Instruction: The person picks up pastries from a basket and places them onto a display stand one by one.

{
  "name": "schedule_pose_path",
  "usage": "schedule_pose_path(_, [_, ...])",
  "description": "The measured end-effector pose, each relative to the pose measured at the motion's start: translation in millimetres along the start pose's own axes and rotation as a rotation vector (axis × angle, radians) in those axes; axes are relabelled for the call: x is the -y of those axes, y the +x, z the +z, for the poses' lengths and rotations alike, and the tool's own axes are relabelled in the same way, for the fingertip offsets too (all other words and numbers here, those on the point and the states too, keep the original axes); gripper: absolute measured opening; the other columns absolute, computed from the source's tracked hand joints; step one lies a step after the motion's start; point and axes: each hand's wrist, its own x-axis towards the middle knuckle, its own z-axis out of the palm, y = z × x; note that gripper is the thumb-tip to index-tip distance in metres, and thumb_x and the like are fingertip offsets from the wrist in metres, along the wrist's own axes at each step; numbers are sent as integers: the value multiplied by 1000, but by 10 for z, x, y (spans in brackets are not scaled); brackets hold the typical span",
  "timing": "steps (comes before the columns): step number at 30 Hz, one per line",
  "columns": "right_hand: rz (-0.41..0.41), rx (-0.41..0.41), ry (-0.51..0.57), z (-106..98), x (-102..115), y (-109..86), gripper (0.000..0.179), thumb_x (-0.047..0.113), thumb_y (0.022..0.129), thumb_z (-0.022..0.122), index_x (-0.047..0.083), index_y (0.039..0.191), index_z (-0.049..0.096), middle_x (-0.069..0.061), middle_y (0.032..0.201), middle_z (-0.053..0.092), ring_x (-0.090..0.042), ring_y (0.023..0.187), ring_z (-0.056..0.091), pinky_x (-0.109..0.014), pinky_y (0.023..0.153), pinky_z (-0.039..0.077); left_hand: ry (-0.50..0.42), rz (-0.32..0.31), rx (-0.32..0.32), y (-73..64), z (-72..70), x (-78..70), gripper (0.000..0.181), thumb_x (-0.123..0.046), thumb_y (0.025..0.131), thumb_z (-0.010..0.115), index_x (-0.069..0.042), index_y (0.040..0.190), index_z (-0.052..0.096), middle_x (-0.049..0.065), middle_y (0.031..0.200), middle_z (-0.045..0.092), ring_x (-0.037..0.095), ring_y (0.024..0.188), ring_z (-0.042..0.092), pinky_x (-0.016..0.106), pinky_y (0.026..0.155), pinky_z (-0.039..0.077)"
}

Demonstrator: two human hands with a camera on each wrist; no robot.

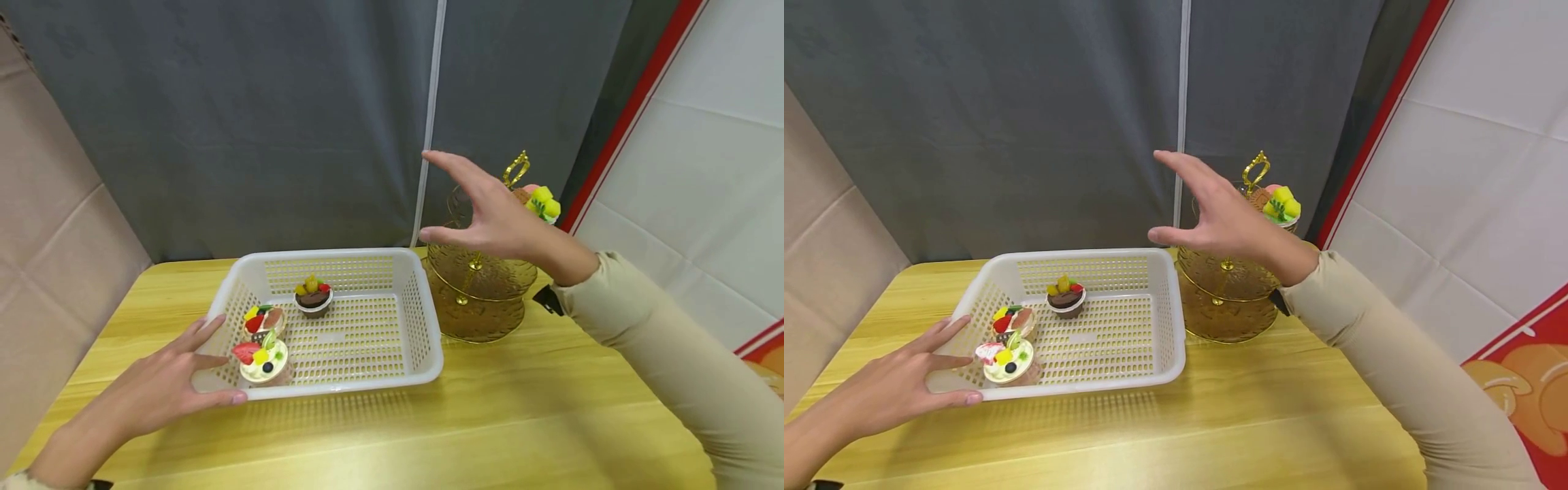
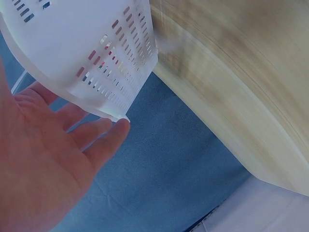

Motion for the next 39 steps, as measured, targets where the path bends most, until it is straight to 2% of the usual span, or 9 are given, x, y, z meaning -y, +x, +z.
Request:
schedule_pose_path(5, [-12,60,24,203,22,67,95,40,81,81,21,158,28,1,160,30,-18,147,28,-54,114,26,-1,0,-4,-4,-4,0,74,-76,72,69,-12,109,79,17,157,35,46,136,37,61,68,50])
schedule_pose_path(11, [-70,130,73,489,37,179,94,39,83,80,12,156,30,-5,159,33,-19,145,31,-45,115,28,-2,-5,0,-17,-14,10,75,-76,73,68,-12,110,79,17,158,34,45,137,37,61,68,50])
schedule_pose_path(15, [-77,186,124,672,57,244,94,39,83,80,9,156,30,-7,159,33,-18,145,31,-41,115,28,1,-12,0,-24,-20,14,75,-76,72,69,-12,110,79,17,157,34,46,137,37,62,68,50])
schedule_pose_path(21, [-49,295,166,907,84,292,94,42,85,78,10,157,27,-6,161,30,-18,147,28,-39,116,26,-1,-15,-4,-41,-20,-15,75,-76,72,69,-11,109,79,17,157,34,47,137,37,61,68,51])
schedule_pose_path(28, [10,382,202,1165,75,292,93,46,86,75,15,158,25,-3,161,28,-17,147,28,-42,115,28,-6,-16,-5,-31,-15,-44,75,-75,71,70,-11,109,79,18,157,34,47,137,36,59,66,51])
schedule_pose_path(39, [52,438,210,1446,101,422,93,47,85,76,17,158,26,-2,161,29,-17,146,30,-39,114,31,-10,-13,-11,-50,-21,-78,74,-74,72,71,-11,109,79,17,157,35,47,137,37,58,66,51])
